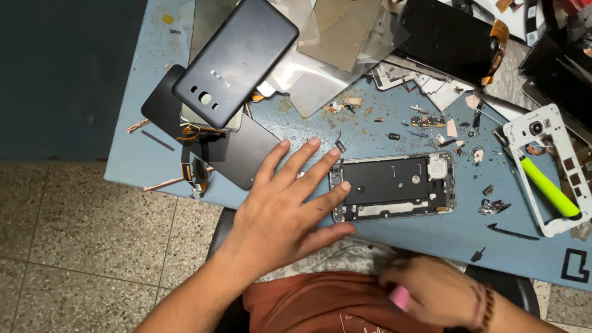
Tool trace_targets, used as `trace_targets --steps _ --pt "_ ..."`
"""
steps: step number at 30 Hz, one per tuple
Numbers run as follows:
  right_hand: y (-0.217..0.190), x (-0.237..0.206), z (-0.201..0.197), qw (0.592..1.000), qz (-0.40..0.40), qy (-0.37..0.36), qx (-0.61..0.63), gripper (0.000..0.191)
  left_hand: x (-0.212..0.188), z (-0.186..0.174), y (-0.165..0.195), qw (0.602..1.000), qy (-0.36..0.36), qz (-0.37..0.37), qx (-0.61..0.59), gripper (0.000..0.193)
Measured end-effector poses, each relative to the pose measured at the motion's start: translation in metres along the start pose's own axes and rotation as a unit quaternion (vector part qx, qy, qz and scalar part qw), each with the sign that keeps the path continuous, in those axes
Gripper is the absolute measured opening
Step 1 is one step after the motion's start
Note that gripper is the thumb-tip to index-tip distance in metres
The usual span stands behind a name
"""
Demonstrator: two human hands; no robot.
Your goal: The person uses a pink plastic pry tool to carefully separate and remove internal components from a disassembled smartphone chassis. They lift a black battery and then handle a small circuit board with ribbon cables, placing parts on the workbench.
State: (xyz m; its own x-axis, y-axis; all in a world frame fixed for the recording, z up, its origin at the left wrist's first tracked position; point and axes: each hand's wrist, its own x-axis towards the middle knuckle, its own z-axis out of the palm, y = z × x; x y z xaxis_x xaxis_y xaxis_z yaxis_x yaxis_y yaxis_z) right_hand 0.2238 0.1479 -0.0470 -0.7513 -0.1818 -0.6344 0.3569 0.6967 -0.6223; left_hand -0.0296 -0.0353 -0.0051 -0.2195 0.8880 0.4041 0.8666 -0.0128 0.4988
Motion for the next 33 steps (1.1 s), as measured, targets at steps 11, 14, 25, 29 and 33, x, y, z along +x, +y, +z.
trace_targets --steps 11,14,25,29,33 --pt "0.045 0.033 0.037 0.996 0.066 -0.041 0.052 0.046 0.000 0.000 0.001 1.000 0.011 -0.001 0.009 0.049" --pt "0.048 0.037 0.037 0.994 -0.054 0.014 0.097 0.047 0.001 0.001 0.000 1.000 0.008 0.000 0.009 0.049" --pt "0.057 0.055 0.052 0.978 -0.014 -0.106 0.180 0.043 0.001 0.001 0.000 1.000 0.012 0.003 0.013 0.049" --pt "0.054 0.062 0.050 0.979 0.046 -0.138 0.143 0.035 0.001 0.002 0.000 1.000 0.013 0.003 0.012 0.049" --pt "0.033 0.056 0.048 0.988 0.099 -0.119 0.030 0.040 0.000 0.001 0.000 1.000 0.006 0.000 0.014 0.050"
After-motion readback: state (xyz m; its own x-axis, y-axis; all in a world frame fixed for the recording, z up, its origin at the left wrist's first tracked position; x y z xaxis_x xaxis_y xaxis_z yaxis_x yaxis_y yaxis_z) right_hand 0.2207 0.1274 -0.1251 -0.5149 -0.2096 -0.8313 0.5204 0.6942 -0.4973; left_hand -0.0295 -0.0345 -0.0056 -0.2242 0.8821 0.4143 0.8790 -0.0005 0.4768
